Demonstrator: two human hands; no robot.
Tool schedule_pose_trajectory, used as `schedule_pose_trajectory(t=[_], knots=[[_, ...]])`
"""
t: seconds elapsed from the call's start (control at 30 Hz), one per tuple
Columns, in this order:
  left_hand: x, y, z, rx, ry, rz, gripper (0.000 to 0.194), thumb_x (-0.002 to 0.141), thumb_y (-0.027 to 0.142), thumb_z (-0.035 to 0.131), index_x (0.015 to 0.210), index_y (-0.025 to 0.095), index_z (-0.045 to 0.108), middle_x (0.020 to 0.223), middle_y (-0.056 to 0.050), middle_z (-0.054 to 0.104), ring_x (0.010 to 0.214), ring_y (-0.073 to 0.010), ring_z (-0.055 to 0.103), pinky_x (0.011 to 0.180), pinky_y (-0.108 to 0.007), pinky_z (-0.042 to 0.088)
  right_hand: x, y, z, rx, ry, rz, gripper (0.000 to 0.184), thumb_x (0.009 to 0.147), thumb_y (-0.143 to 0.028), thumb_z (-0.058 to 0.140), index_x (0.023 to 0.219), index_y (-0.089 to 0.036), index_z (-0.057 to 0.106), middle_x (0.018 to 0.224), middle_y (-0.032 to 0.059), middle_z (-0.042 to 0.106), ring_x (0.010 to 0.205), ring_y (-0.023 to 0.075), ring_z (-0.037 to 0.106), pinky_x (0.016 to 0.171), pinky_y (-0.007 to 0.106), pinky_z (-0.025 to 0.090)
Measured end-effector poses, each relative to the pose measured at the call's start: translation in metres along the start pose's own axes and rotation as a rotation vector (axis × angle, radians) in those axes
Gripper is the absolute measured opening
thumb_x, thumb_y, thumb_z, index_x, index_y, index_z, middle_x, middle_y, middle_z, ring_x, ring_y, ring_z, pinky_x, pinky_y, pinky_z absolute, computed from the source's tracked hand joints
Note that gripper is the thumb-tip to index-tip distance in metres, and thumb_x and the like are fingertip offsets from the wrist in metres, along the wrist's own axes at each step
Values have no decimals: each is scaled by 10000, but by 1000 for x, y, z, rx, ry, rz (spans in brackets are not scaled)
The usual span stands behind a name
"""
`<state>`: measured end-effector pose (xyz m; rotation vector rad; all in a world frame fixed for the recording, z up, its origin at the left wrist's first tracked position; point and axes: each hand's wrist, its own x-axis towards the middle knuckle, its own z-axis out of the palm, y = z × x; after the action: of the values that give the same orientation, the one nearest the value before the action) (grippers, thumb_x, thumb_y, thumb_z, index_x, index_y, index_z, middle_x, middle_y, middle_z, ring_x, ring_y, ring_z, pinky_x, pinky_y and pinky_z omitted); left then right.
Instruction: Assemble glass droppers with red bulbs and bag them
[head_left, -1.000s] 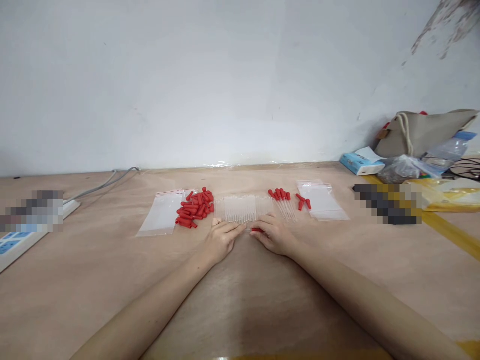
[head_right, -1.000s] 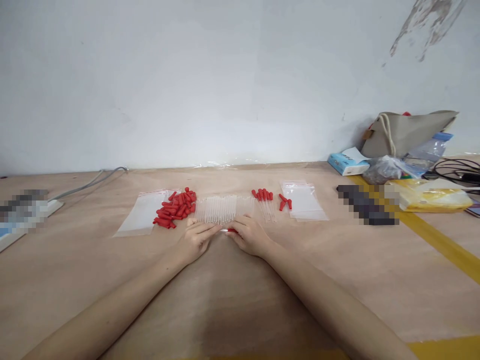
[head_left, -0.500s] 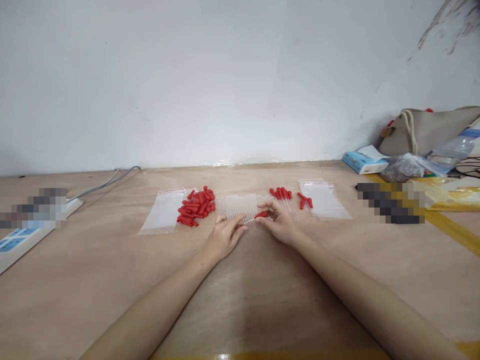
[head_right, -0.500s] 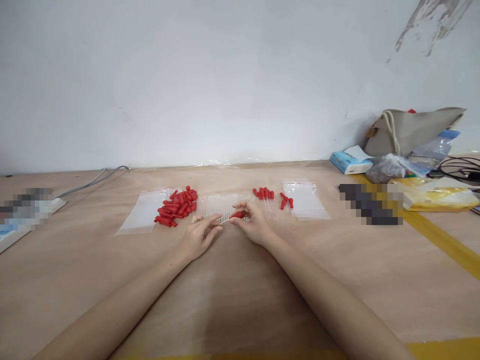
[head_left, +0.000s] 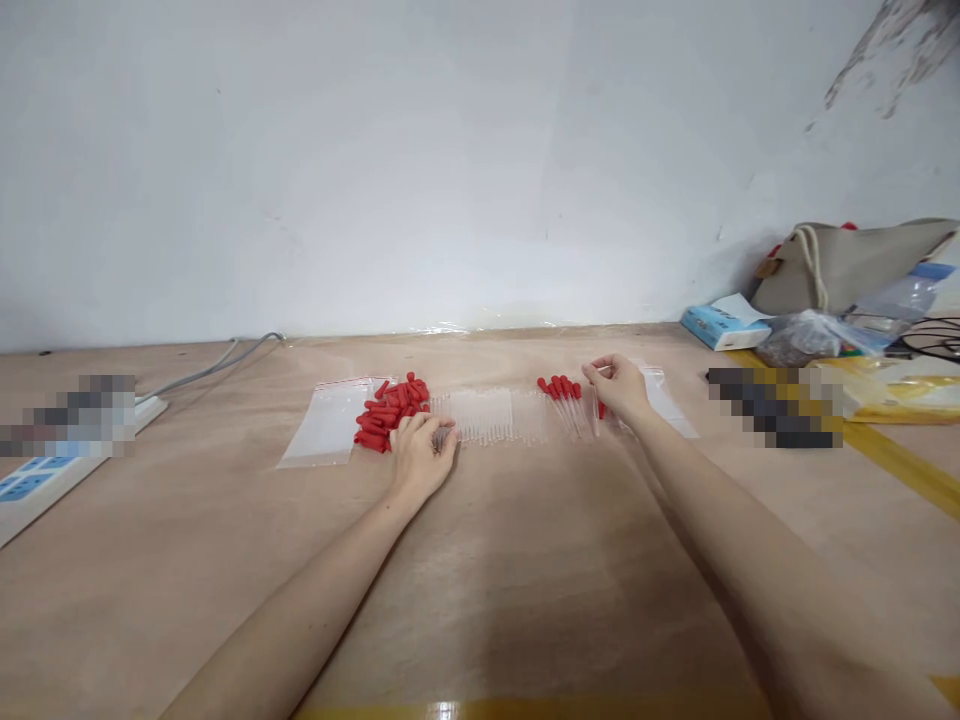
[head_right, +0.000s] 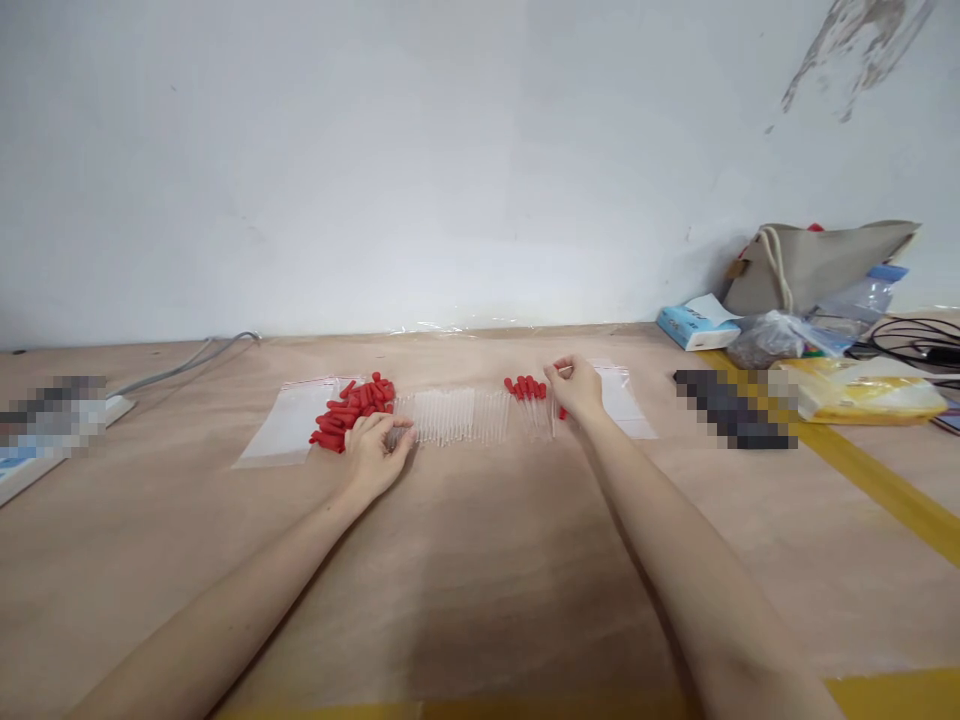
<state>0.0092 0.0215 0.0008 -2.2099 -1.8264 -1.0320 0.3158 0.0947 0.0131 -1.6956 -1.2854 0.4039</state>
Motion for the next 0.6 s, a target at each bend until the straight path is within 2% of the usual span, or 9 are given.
schedule_pose_trajectory(t=[0.1, 0.27, 0.43, 0.6], knots=[[-2, 1, -1, 46, -6, 19, 144, 768, 305, 541, 845, 225, 633, 878, -34, 600, 867, -224, 487, 726, -350, 313, 2, 0, 12, -206, -17, -3, 230, 699, -391, 546, 786, -181, 582, 675, 21, 616, 643, 150, 555, 593, 254, 381], [-3, 5, -4, 92, -15, 84, 164, 780, 323, 525, 852, 219, 630, 899, -37, 599, 879, -224, 477, 720, -353, 304, 3, -4, 22, -341, -61, -26, 287, 708, -451, 520, 823, -210, 625, 762, 34, 650, 736, 185, 574, 635, 280, 379], [-2, 6, -4, 97, -19, 64, 173, 788, 338, 516, 855, 224, 628, 883, -30, 600, 873, -218, 479, 713, -352, 299, 11, 6, -6, -473, -36, -53, 311, 751, -430, 453, 886, -230, 649, 804, 42, 663, 756, 193, 588, 613, 274, 378], [-1, 8, -4, 123, -32, 21, 191, 801, 358, 490, 846, 220, 614, 878, -37, 597, 866, -224, 477, 724, -358, 292, 10, 15, -28, -614, -152, -7, 305, 656, -486, 541, 766, -239, 680, 783, 32, 669, 764, 207, 591, 598, 271, 382]])
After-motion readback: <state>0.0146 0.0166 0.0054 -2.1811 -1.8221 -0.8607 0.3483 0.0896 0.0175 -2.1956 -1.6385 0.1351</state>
